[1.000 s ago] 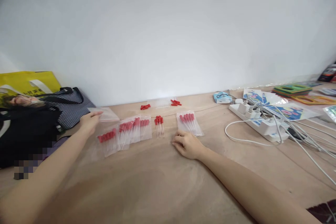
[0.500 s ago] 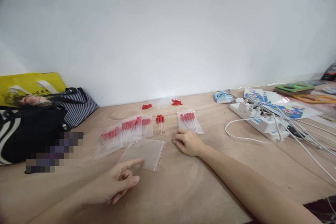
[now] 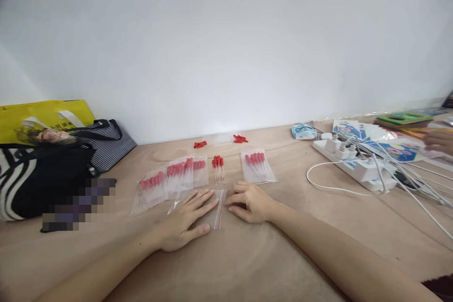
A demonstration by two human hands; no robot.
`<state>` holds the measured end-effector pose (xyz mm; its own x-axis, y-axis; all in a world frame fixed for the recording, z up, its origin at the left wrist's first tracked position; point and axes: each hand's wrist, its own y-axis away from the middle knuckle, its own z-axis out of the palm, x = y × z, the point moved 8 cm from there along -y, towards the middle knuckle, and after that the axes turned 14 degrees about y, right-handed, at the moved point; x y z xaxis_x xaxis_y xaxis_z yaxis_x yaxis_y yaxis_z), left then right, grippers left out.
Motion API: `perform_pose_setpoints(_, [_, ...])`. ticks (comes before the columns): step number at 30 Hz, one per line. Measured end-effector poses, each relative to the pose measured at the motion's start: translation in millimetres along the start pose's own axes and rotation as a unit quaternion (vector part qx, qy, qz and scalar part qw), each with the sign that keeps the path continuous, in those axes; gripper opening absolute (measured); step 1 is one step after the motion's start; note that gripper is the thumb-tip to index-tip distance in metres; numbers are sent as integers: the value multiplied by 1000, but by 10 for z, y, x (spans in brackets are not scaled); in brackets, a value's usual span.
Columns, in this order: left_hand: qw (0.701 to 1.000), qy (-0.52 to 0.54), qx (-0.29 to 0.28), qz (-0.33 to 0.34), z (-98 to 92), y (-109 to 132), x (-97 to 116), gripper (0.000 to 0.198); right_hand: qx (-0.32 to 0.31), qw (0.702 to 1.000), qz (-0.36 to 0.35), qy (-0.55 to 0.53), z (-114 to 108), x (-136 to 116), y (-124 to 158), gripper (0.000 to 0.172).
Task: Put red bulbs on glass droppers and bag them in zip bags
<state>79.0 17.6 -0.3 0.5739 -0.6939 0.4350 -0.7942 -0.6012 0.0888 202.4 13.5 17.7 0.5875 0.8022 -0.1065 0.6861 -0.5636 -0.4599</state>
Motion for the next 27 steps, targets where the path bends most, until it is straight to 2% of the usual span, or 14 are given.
perform_pose_setpoints(5, [1000, 11, 13, -23, 4, 7, 6, 57, -7, 1000, -13, -10, 29, -13, -14, 23])
perform_pose_setpoints(11, [999, 17, 26, -16, -12, 3, 16, 57, -10, 1000, -25, 2, 7, -47, -32, 24])
perform_pose_setpoints(20, [998, 31, 49, -32, 19, -28, 7, 59, -72, 992, -92, -37, 110, -348, -72, 41])
perform_pose_setpoints(27, [998, 44, 42, -20, -106, 71, 0, 57, -109, 991, -40, -69, 141, -169, -48, 43])
